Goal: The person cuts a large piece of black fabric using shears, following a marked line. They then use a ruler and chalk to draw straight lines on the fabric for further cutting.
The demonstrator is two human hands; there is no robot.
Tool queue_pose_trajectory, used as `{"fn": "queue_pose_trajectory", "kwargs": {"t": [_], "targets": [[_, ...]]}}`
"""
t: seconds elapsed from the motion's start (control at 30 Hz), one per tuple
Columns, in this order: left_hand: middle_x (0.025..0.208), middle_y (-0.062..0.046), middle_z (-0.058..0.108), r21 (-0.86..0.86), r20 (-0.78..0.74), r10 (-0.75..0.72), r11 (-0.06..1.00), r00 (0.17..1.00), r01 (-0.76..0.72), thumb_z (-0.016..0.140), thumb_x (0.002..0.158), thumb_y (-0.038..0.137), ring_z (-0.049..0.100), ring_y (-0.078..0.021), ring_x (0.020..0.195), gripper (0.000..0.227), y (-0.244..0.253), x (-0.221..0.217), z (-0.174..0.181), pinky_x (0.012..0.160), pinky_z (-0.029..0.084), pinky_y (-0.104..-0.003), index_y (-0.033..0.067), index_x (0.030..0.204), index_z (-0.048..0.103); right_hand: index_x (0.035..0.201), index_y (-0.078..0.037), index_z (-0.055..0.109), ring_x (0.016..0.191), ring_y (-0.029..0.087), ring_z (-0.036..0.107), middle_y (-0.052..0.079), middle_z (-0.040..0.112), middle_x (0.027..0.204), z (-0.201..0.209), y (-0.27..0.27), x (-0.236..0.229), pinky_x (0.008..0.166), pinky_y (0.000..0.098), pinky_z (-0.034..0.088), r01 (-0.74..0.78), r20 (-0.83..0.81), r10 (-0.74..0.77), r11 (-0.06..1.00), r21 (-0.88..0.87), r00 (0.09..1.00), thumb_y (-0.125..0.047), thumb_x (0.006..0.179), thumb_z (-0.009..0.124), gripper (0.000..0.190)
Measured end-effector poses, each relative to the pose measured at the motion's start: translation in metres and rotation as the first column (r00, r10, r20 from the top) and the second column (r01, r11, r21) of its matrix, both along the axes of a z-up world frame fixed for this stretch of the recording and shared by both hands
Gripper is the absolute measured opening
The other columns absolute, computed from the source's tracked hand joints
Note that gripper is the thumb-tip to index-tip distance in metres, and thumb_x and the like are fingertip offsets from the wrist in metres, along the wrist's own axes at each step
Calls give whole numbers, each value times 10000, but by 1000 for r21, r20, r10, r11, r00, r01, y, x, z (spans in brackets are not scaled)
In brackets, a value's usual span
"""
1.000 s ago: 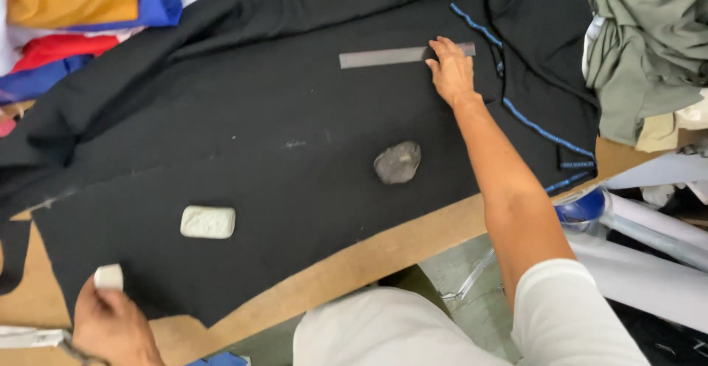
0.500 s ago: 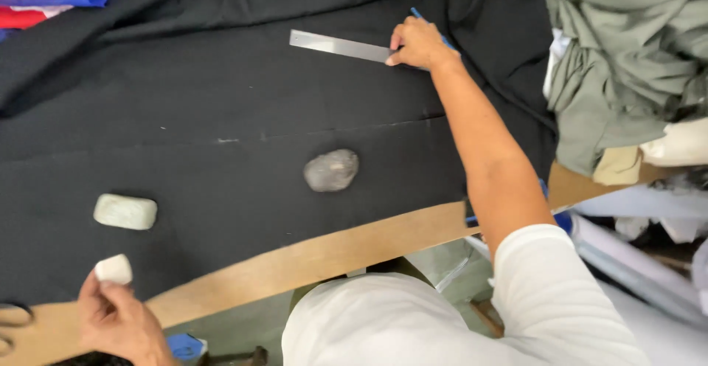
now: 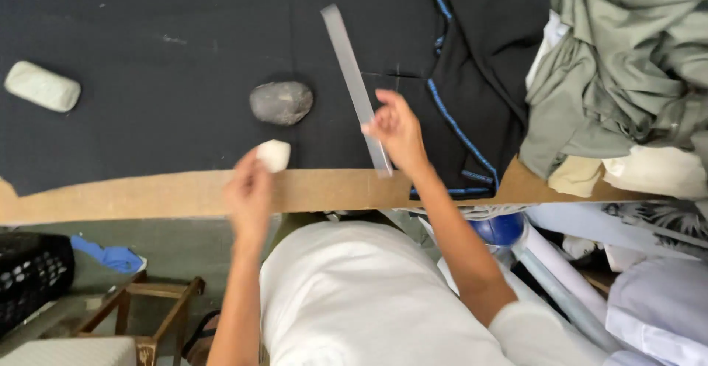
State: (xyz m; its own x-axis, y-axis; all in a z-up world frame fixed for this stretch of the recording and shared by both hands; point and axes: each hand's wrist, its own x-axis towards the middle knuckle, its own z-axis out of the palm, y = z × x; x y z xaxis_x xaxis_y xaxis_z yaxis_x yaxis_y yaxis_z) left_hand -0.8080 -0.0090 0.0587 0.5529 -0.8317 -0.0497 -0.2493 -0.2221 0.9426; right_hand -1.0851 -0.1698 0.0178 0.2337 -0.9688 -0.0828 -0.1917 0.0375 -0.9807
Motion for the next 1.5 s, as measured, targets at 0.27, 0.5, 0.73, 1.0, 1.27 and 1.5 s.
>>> {"fn": "queue_pose_trajectory", "kwargs": {"t": [0.27,0.5,0.73,1.0,1.27,1.5], "targets": [[1074,-193,816,-82,-429,-356,931,830,356,638,1057,-6,805,-219,818,294,-70,-78,-35,701,714,-310,21,1325,757,1409,-42,644,1152,313,690,141,610,1325,42,80,5,935,407,572,-8,-384,-107,958,-287,917,-194,1042,799,427],[1010,-130,800,-155,-423,-601,785,678,600,715,1004,-24,819,-191,771,284,-95,-93,3,648,717,-269,70,1257,804,1233,-6,742,889,175,793,116,794,1028,-19,89,13,713,299,702,415,194,-452,887,202,871,-35,959,857,298],[1423,-174,616,79,543,-714,568,442,819,789,1020,285,634,-384,1281,442,-142,-73,-27,1010,562,-515,128,1425,708,1148,12,753,870,265,828,191,804,994,-12,105,-7,721,312,709,534,323,-665,739,411,673,-41,1019,776,142],[1762,-392,34,429,525,-843,383,119,818,998,796,547,14,-525,1655,1387,-163,-85,-40,1347,15,-632,-121,1705,191,1272,40,687,764,233,800,161,730,1041,-18,134,-41,662,286,695,678,3,-693,705,206,721,25,1062,680,210],[1803,-275,-26,431,654,-756,328,-40,841,1015,802,868,29,-446,1708,1624,-152,-97,-69,1415,123,-602,-48,1739,56,1235,-85,700,802,129,735,60,770,1045,-10,129,-49,711,238,607,605,-194,-573,757,247,796,-150,1032,746,218],[1816,-269,-49,416,604,-797,343,26,842,1096,777,851,-17,-440,1720,1709,-147,-108,-68,1441,57,-577,-62,1732,12,1240,-85,754,874,74,666,15,749,986,-9,131,-35,767,227,569,549,-225,-519,831,93,824,-120,1039,759,204]]}}
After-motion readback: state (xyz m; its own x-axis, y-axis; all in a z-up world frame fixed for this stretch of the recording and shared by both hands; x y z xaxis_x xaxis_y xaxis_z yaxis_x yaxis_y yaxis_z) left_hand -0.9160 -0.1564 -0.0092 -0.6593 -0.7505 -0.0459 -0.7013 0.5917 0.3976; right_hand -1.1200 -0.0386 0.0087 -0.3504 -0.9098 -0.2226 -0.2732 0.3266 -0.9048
